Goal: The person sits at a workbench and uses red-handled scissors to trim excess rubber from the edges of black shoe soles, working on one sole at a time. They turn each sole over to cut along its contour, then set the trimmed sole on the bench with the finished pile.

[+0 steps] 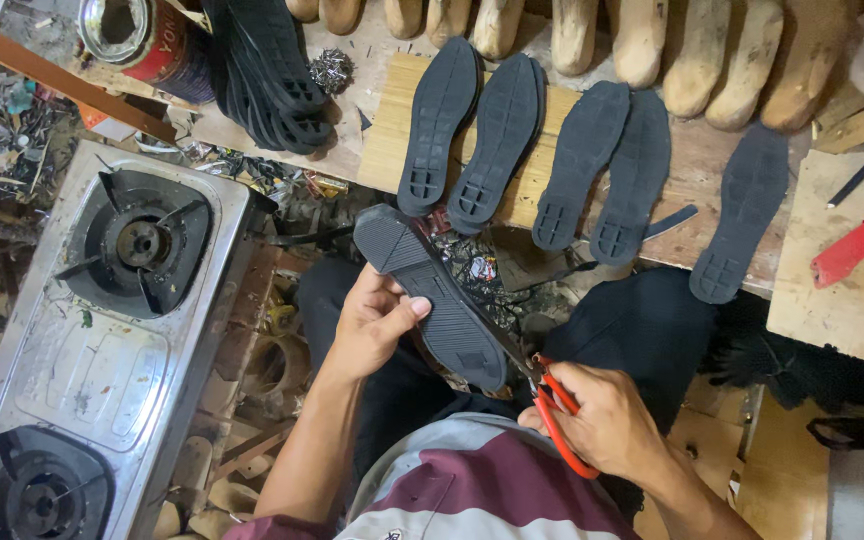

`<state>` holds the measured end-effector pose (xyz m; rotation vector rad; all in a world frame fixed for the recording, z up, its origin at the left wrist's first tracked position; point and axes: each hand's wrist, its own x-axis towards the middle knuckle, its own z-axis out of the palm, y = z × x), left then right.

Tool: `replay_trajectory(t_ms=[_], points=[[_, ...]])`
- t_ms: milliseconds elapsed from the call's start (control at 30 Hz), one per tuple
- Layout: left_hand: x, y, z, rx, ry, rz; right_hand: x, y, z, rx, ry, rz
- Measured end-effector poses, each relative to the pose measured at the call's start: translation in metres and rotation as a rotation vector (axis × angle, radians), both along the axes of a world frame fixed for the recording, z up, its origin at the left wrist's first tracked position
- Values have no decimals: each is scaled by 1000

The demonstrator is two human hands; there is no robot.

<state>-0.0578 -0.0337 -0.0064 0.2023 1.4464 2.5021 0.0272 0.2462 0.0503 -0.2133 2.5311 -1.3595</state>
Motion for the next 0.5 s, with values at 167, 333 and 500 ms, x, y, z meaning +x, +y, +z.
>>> replay_trajectory(t_ms=[167, 333, 500], points=[[-1, 1, -3, 46, 4, -5, 2, 2, -3, 15, -41, -5], [2, 8, -11, 22, 4, -50, 1, 2, -6, -98, 35, 24], [2, 20, -18, 167, -49, -75, 2, 0, -14, -38, -117, -21]])
